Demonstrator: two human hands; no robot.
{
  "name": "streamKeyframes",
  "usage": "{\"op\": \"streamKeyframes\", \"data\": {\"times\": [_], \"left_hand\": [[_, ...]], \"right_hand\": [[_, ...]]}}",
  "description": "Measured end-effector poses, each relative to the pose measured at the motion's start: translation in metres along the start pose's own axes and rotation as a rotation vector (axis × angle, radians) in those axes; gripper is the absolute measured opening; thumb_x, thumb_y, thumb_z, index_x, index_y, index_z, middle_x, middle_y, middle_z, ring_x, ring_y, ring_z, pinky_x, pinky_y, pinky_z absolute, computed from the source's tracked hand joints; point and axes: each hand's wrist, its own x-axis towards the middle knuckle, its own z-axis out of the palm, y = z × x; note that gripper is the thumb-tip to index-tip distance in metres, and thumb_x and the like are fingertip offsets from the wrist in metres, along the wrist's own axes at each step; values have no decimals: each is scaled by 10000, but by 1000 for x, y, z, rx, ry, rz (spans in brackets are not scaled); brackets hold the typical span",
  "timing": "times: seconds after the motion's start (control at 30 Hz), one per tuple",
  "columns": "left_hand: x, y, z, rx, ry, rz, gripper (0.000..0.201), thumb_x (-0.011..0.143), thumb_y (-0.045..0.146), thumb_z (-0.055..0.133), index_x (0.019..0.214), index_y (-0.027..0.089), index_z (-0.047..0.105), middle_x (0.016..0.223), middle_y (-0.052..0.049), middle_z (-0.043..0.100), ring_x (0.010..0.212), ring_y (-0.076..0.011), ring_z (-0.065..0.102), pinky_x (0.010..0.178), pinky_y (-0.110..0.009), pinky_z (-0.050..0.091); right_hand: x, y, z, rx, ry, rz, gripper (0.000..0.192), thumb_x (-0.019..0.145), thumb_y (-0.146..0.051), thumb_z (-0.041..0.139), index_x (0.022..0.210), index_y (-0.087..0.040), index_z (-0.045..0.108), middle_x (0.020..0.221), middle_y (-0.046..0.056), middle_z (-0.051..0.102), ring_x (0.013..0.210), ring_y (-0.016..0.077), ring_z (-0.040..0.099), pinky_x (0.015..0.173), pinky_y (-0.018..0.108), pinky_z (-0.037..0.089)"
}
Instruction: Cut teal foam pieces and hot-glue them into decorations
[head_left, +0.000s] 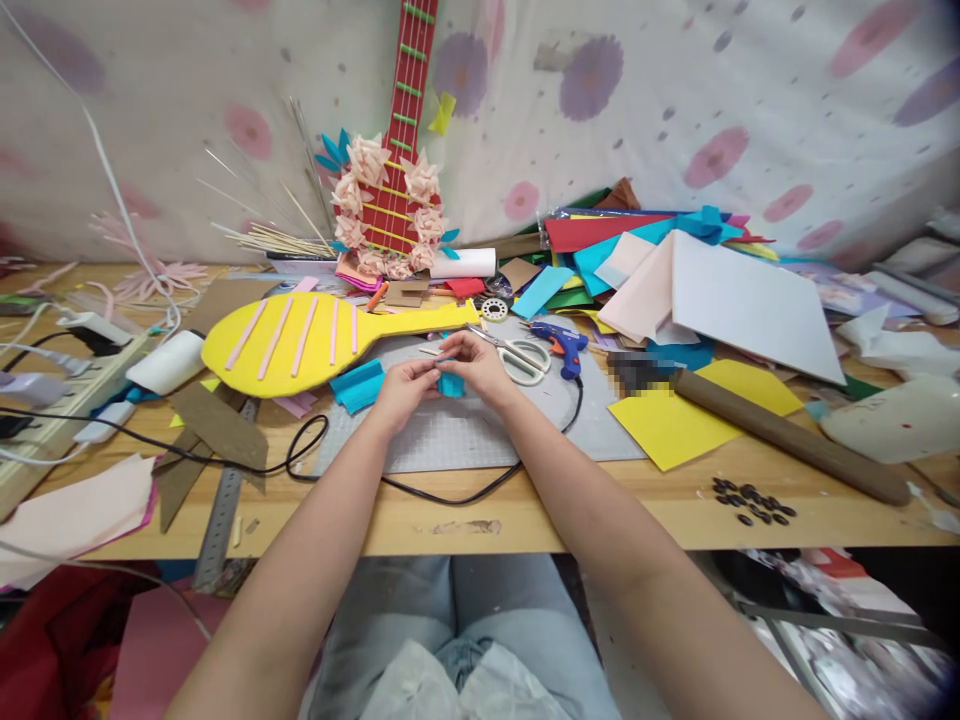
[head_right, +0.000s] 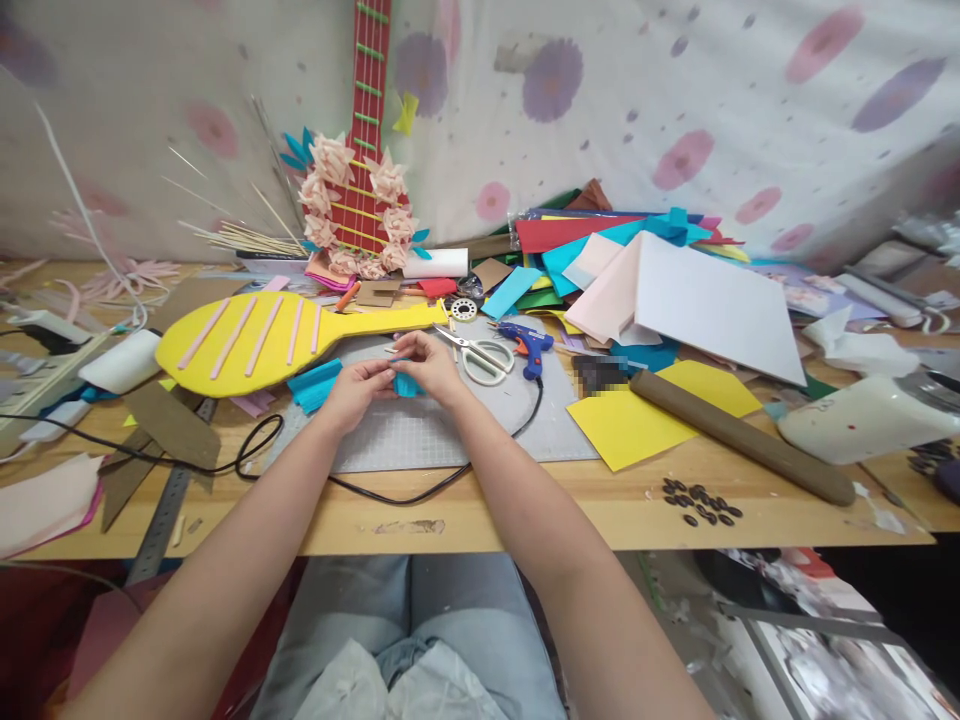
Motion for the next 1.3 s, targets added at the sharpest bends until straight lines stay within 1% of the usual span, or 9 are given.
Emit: {"op": "streamKeyframes", "data": {"times": [0.23,0.4,0.53,0.73,0.83,0.93,1.03,1.2,1.3], "left_hand": [[-2,3,-4,-86,-80,-121,318,582,276,757,858,130,695,707,-44,687,638,-138,636,669,-286,526],[-6,14,-4,-162,-159,-181,270,601,249,750,826,115,686,706,-52,683,628,-129,635,655,-267,538],[-8,15,0,-154,-87,-192,276,629,334,731,785,112,678,644,-47,665,578,-125,618,590,-268,538],[-7,13,3,-91,4,-122,347,503,323,802,769,132,690,676,-38,686,615,-141,628,622,-280,525],[-7,14,2,-69,0,-81,368,475,338,810,759,133,697,671,-36,684,602,-133,618,626,-273,512],[-7,14,1,-50,2,-51,374,478,351,804,767,135,704,679,-42,686,604,-139,615,621,-278,504],[-6,12,1,-24,14,-16,380,494,359,792,789,136,709,710,-51,693,611,-146,613,611,-279,498],[-5,8,4,41,12,-8,367,525,349,772,822,139,718,710,-42,689,615,-134,604,597,-250,481],[-4,5,4,30,-19,-18,369,537,354,767,836,144,718,716,-37,690,632,-129,609,626,-250,487]], "right_hand": [[-8,-9,-7,-254,-87,-151,166,639,-117,579,792,-179,595,754,4,667,752,138,633,750,296,482],[-12,-11,-7,-449,-7,-265,162,697,-107,551,806,-188,639,796,19,686,797,141,629,789,301,471],[-13,-12,-7,-540,-4,-320,132,717,-132,553,769,-199,655,821,23,684,825,153,618,798,307,468],[-13,-11,-6,-443,-22,-243,415,688,-120,531,1091,-211,571,1003,38,647,864,141,594,757,290,482],[-11,-10,-9,-442,19,-161,261,669,-178,562,924,-186,619,951,46,635,809,143,576,701,279,476],[-10,-13,-13,-333,-46,-75,137,677,-222,550,789,-175,613,829,22,631,783,141,573,738,287,463],[-11,-17,-13,-240,-59,13,169,720,-307,517,798,-175,588,784,5,612,743,130,558,690,267,450],[-12,-16,-6,-549,46,34,263,690,-425,595,659,-172,528,620,-22,523,603,101,449,570,238,352],[-10,-12,-5,-522,36,46,229,693,-383,600,656,-175,513,611,-27,504,586,98,430,555,236,339]]}}
